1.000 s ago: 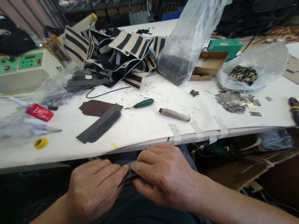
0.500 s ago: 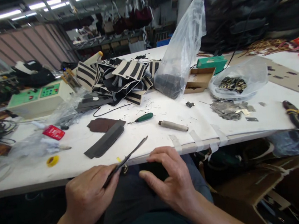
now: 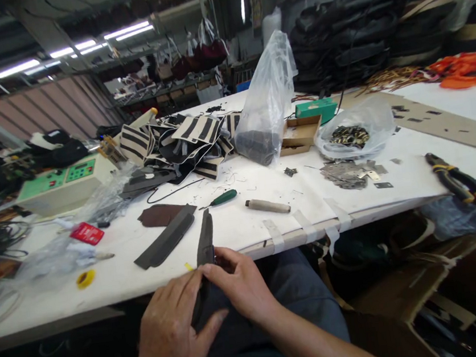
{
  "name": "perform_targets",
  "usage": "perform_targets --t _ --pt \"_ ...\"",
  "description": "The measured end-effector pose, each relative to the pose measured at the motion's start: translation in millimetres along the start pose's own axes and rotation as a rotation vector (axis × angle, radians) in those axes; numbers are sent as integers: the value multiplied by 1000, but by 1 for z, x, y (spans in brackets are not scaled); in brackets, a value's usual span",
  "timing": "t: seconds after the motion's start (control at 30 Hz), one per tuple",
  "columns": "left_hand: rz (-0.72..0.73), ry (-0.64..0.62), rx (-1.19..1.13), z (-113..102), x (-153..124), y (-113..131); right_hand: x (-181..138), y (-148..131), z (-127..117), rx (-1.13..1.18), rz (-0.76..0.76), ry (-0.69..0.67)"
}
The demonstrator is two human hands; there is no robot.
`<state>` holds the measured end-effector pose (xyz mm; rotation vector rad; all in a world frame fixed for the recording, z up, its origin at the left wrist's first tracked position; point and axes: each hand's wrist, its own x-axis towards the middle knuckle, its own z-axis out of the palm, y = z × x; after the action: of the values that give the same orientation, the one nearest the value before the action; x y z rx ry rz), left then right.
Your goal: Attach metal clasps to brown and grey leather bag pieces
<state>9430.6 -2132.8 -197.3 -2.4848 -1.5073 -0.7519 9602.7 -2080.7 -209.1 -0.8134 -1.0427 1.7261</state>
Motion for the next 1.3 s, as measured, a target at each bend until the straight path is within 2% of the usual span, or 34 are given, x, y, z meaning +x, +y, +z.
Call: perform_targets --t 0.07,0.1,0.13,0.23,0.3,0.37,0.43,0.47,0.67,0.77,0.9,1.03,1.1,1.2,1.3 --pt "-60 -30 -157 5 -4 -8 3 5 -6 67 48 21" --pt "-138 -25 -244 10 -5 -14 4 9 -10 109 73 20" --pt "-256 -12 -336 15 -5 -20 6 12 -14 147 96 14" --pt "-728 12 -718 31 3 -35 9 23 -27 202 140 -14" --pt "-939 -96 -1079 39 12 -39 10 27 -33 178 149 -41" --pt "-1019 -268 -1361 44 22 -39 12 29 -39 122 152 -59" --pt "-1052 -388 -1471 48 28 -37 14 32 -44 68 148 -39" --pt "-1063 -399 -1474 51 29 -36 15 34 -46 49 148 -7" --pt "-1054 -324 -1285 76 25 -40 19 59 -53 11 191 256" --pt "-961 -296 -1098 86 19 -43 19 70 -50 -1 195 358" --pt "-852 -318 -815 88 5 -46 11 72 -45 -36 243 392" --pt "-827 -416 -828 83 -13 -45 1 64 -39 -25 286 386" --pt "-786 -380 -771 84 -16 -45 2 63 -39 -34 297 406" --pt "-577 -185 -475 88 -8 -49 13 67 -41 -27 291 496" --pt "-212 -49 -290 93 8 -53 25 75 -46 -46 262 541"
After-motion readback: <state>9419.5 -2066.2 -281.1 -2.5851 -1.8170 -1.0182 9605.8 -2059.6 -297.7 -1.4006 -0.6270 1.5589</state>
